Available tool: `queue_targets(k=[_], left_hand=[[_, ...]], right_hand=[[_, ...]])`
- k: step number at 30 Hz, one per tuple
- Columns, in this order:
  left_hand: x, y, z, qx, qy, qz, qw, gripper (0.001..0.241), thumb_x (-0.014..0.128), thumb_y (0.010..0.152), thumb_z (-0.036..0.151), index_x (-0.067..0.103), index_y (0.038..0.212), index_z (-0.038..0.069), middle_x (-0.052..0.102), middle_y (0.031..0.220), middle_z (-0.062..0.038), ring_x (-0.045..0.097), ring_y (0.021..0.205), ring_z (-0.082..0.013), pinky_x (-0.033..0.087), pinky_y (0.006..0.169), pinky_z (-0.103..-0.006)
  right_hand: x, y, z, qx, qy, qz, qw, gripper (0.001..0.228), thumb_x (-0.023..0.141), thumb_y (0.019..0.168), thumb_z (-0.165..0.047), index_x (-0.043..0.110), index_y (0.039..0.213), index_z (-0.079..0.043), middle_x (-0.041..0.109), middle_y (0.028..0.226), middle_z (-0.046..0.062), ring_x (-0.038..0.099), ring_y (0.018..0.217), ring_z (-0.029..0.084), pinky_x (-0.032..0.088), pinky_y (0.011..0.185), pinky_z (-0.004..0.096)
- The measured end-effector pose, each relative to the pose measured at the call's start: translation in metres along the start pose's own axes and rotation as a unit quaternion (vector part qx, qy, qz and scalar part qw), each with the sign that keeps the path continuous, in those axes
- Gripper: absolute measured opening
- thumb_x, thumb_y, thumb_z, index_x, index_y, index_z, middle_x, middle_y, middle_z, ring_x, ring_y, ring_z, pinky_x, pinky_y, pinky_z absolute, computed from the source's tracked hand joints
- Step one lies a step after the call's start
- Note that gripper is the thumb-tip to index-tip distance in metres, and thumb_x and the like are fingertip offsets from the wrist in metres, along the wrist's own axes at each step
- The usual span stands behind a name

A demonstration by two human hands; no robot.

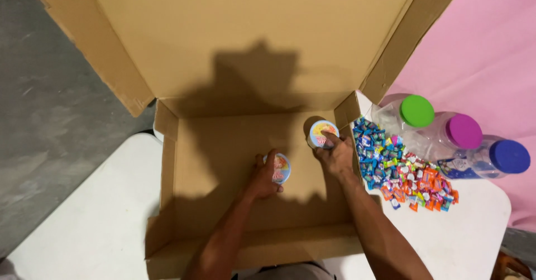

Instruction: The person places stacks of cup noodles into a large cardboard box by hand.

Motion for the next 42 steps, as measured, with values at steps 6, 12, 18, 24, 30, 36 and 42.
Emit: queue_targets(k=[6,12,18,24,30,36,42], left_hand=[[-0.009,0.017,0.015,-0.007,0.010,0.015,1.000,0.121,0.096,0.056,0.012,0.027,0.154,0.028,0.037,0.146,-0.026,0.050,0.128,-0.0496,0.050,0.102,-0.0525],[-0.014,0.039,0.022,-0.005,-0.012,0.030,0.999,0.124,0.099,0.054,0.012,0.026,0.153,0.028,0.037,0.143,-0.024,0.047,0.129,-0.0473,0.047,0.105,-0.0521],[-0.016,0.057,0.026,0.006,-0.012,0.044,0.999,0.123,0.098,0.054,0.013,0.028,0.154,0.030,0.039,0.142,-0.024,0.049,0.127,-0.0461,0.048,0.105,-0.0511],[-0.020,0.070,0.031,0.004,-0.060,0.055,0.997,0.120,0.094,0.055,0.007,0.033,0.155,0.030,0.038,0.141,-0.023,0.049,0.128,-0.0445,0.048,0.107,-0.0485],[-0.018,0.095,0.031,0.038,-0.093,0.094,0.990,0.120,0.094,0.051,0.004,0.037,0.154,0.026,0.038,0.142,-0.019,0.043,0.132,-0.0407,0.042,0.113,-0.0455],[-0.010,0.125,0.031,0.054,-0.125,0.133,0.982,0.119,0.093,0.052,0.002,0.033,0.154,0.016,0.041,0.144,-0.020,0.042,0.134,-0.0402,0.041,0.113,-0.0448],[-0.002,0.146,0.030,0.017,-0.202,0.152,0.967,0.116,0.092,0.057,0.002,0.026,0.153,0.006,0.048,0.145,-0.017,0.049,0.134,-0.0332,0.042,0.112,-0.0422]], right_hand=[[-0.012,0.030,0.001,0.004,0.041,0.082,0.996,0.047,0.078,0.078,-0.019,0.075,0.125,-0.013,0.065,0.114,0.027,0.068,0.099,0.039,0.057,0.091,0.043],[-0.005,0.041,-0.002,-0.076,-0.004,0.149,0.986,0.049,0.077,0.081,-0.015,0.073,0.130,-0.013,0.070,0.111,0.028,0.066,0.102,0.044,0.056,0.092,0.046],[0.005,0.045,0.000,-0.015,-0.010,0.103,0.995,0.049,0.070,0.089,-0.013,0.066,0.138,-0.015,0.070,0.096,0.029,0.068,0.087,0.046,0.056,0.078,0.050],[0.007,0.043,0.009,0.004,0.007,0.110,0.994,0.050,0.066,0.092,-0.012,0.063,0.142,-0.018,0.068,0.096,0.030,0.068,0.084,0.047,0.056,0.074,0.051],[0.002,0.045,0.010,-0.003,0.021,0.101,0.995,0.053,0.068,0.088,-0.013,0.066,0.141,-0.016,0.068,0.098,0.029,0.068,0.089,0.045,0.056,0.080,0.050],[-0.014,0.044,-0.008,-0.012,0.036,0.111,0.993,0.050,0.074,0.087,-0.022,0.068,0.136,-0.012,0.069,0.103,0.029,0.071,0.093,0.041,0.057,0.083,0.046],[-0.018,0.045,-0.008,0.006,0.043,0.125,0.991,0.045,0.076,0.089,-0.027,0.072,0.130,-0.012,0.069,0.106,0.029,0.072,0.094,0.038,0.058,0.082,0.043]])
Point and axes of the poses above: each hand's wrist, its own y-axis towards the middle knuckle, its own x-axis out of the palm, z = x × y, the point moved 7 cm from there along y, towards the middle knuckle
